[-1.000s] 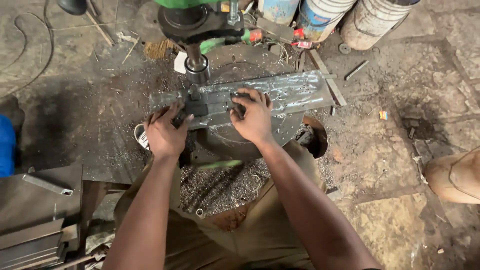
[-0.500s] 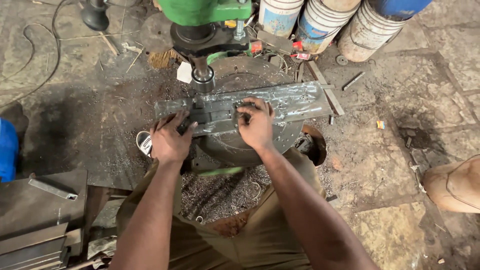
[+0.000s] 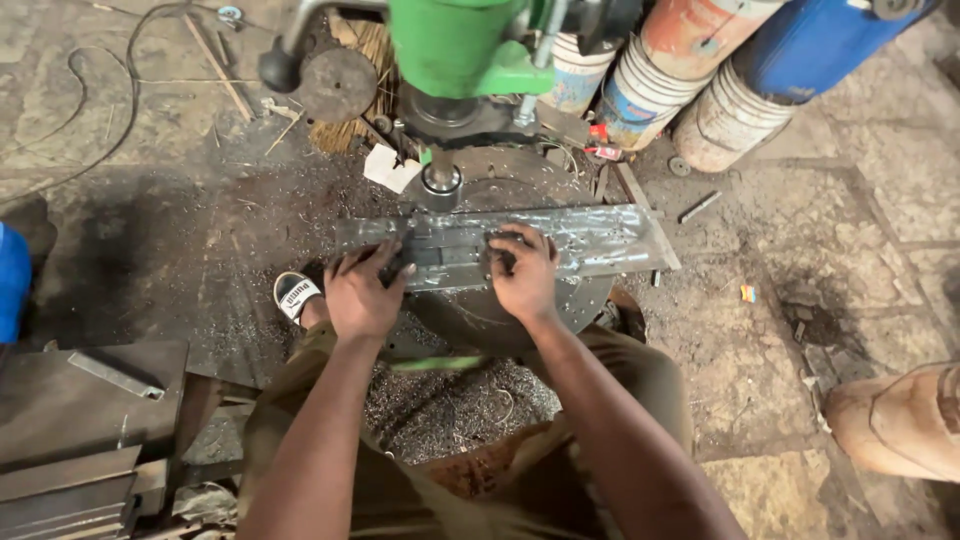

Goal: Operating a drill press to create holes in a metal plate.

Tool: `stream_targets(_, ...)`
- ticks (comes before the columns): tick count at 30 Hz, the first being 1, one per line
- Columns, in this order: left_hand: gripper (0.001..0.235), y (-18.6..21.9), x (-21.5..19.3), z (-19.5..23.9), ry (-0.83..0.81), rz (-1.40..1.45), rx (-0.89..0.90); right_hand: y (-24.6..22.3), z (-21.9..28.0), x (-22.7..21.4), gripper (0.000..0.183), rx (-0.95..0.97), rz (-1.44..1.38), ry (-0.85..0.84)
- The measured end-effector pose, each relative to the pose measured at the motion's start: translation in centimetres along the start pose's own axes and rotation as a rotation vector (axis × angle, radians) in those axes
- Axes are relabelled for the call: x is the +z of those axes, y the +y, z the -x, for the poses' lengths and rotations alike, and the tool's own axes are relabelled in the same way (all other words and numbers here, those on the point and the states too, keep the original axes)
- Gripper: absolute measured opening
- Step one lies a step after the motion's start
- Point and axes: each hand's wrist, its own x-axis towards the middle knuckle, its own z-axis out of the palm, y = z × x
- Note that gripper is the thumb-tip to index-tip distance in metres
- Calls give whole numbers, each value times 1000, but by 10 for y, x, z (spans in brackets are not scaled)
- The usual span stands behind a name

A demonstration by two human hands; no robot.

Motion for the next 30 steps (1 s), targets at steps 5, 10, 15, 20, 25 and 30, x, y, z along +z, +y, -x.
stream_targets(5,46,-4,0,2,32,38,29,2,1,2,21,-9,-28,21)
stream_targets(10,46,-3,-2,1,-2,37,22,-2,1,-2,24,-1,-9,-17)
stream_targets(15,47,-4,0,1,-12,-1,25,-4,-1,-2,24,11,24,-74)
stream_targets(20,48,-5,2,-1,-45,14,-3,-3,-3,-6,30,-1,47,-147)
stream_targets(25,48,-3,-1,-1,-56,21,-20,-2,-6,-11,34,-9,39,-209)
stream_targets(30,46,-3,0,-1,-51,27,-2,1,-17,-23,35,-25,43,-293)
